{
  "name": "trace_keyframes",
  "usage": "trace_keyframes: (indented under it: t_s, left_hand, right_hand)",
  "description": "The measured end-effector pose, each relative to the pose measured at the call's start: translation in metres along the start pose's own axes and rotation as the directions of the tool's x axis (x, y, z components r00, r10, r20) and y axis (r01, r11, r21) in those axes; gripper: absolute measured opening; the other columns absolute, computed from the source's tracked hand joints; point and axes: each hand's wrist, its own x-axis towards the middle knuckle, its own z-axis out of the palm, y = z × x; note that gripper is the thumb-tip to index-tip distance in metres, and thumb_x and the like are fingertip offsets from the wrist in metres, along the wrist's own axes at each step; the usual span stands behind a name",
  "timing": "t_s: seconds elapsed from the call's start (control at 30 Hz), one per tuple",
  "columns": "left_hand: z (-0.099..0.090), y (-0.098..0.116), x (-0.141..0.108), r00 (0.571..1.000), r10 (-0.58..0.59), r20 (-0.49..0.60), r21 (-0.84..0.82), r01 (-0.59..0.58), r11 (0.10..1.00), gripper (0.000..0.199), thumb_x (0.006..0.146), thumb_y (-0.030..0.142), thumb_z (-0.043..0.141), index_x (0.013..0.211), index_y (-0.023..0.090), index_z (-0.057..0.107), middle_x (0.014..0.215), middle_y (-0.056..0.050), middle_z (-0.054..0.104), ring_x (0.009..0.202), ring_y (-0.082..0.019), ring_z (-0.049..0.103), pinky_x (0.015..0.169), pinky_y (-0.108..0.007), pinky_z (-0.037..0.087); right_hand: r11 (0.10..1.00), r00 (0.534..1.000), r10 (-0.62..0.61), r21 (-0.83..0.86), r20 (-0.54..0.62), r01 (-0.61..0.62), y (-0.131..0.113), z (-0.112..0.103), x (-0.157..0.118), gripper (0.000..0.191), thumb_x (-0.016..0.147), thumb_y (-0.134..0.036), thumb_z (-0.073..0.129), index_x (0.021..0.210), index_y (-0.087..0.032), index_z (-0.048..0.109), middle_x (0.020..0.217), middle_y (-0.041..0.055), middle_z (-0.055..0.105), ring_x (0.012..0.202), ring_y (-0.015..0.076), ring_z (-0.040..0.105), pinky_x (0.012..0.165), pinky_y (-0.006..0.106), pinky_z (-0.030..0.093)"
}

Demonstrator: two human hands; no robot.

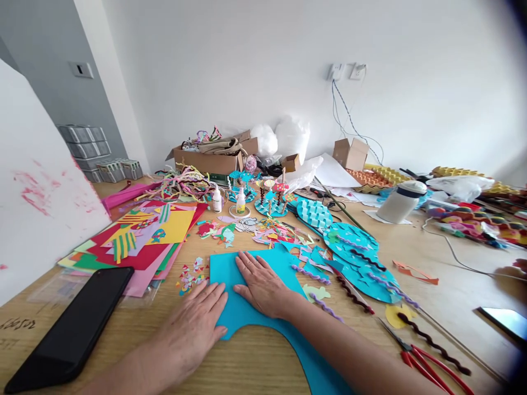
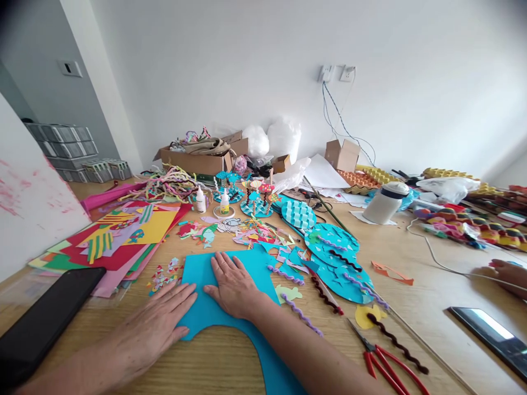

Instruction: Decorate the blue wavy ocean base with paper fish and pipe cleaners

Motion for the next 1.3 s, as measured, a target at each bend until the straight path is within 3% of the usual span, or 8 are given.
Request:
trace_keyframes:
  t_s: [0.23,0.43,0.6,0.77,0.9,1.1,1.2,1.3]
  left_hand:
    - [0.015,-0.018,-0.007,0.998,-0.049,-0.049,0.021,0.05,0.999,0.049,0.084,0.031,0.048,0.129,0.012,0.043,0.137,-0.014,0.035,0.126,-0.029,0.033,0.103,-0.048,0.031]
    - [0.004,-0.018,-0.014,0.998,-0.035,-0.056,0.035,0.037,0.999,0.045,0.084,0.031,0.05,0.126,0.016,0.047,0.135,-0.012,0.039,0.126,-0.029,0.034,0.1,-0.048,0.035]
    - [-0.001,-0.02,-0.031,0.988,-0.042,-0.148,0.045,0.049,0.998,0.045,0.083,0.033,0.052,0.126,0.018,0.048,0.134,-0.01,0.042,0.123,-0.03,0.038,0.099,-0.047,0.037]
    - [0.0,-0.017,-0.041,0.982,-0.033,-0.186,0.052,0.043,0.998,0.042,0.082,0.033,0.052,0.122,0.018,0.052,0.128,-0.009,0.05,0.117,-0.028,0.046,0.097,-0.044,0.04]
    - [0.009,-0.016,-0.041,0.966,-0.048,-0.254,-0.008,0.047,0.999,0.039,0.085,0.027,0.044,0.119,0.013,0.053,0.122,-0.011,0.056,0.113,-0.027,0.051,0.094,-0.042,0.043]
    - [0.034,-0.021,-0.034,0.889,-0.159,-0.43,-0.165,0.095,0.982,0.046,0.083,0.011,0.032,0.128,0.013,0.041,0.126,-0.013,0.053,0.117,-0.021,0.048,0.095,-0.037,0.042]
    - [0.043,-0.026,-0.029,0.868,-0.21,-0.45,-0.224,0.118,0.967,0.048,0.081,0.008,0.029,0.128,0.013,0.041,0.126,-0.013,0.053,0.118,-0.021,0.047,0.096,-0.038,0.042]
    - [0.047,-0.031,-0.026,0.877,-0.212,-0.431,-0.274,0.096,0.957,0.053,0.079,0.003,0.028,0.129,0.014,0.04,0.128,-0.011,0.051,0.12,-0.02,0.044,0.097,-0.039,0.04]
  right_hand:
    - [0.999,1.0,0.026,-0.019,-0.01,-0.026,-0.005,0.007,0.002,0.074,0.087,-0.057,0.021,0.139,-0.005,0.022,0.146,0.0161,0.016,0.134,0.0265,0.011,0.109,0.043,0.012]
    - [0.999,1.0,0.026,-0.034,0.008,-0.026,-0.008,0.009,0.004,0.073,0.087,-0.057,0.023,0.139,-0.006,0.023,0.146,0.0157,0.016,0.134,0.0265,0.012,0.109,0.044,0.013]
    - [0.998,0.999,0.044,-0.044,-0.008,-0.044,-0.01,0.007,0.003,0.071,0.088,-0.055,0.024,0.139,-0.005,0.023,0.146,0.0154,0.016,0.134,0.0266,0.012,0.109,0.044,0.013]
    - [0.997,0.997,-0.077,-0.024,-0.01,0.076,-0.02,0.002,0.003,0.059,0.091,-0.048,0.024,0.139,-0.014,0.025,0.147,0.0091,0.015,0.135,0.0235,0.011,0.109,0.046,0.011]
    - [0.99,0.99,-0.141,0.005,0.029,0.14,-0.026,0.007,0.003,0.056,0.092,-0.044,0.022,0.14,-0.016,0.023,0.147,0.0074,0.018,0.135,0.0221,0.012,0.109,0.046,0.011]
    - [0.99,0.989,-0.141,-0.013,0.04,0.142,-0.025,0.014,0.004,0.052,0.092,-0.046,0.021,0.139,-0.024,0.024,0.147,0.0054,0.018,0.134,0.0255,0.013,0.107,0.05,0.011]
    - [0.99,0.989,-0.138,-0.021,0.048,0.139,-0.026,0.014,0.005,0.051,0.092,-0.046,0.021,0.139,-0.027,0.024,0.147,0.0049,0.018,0.134,0.0258,0.014,0.107,0.05,0.012]
    - [0.989,0.989,-0.142,-0.028,0.041,0.143,-0.026,0.014,0.005,0.051,0.092,-0.046,0.021,0.139,-0.027,0.024,0.147,0.0048,0.019,0.134,0.0254,0.014,0.107,0.049,0.012]
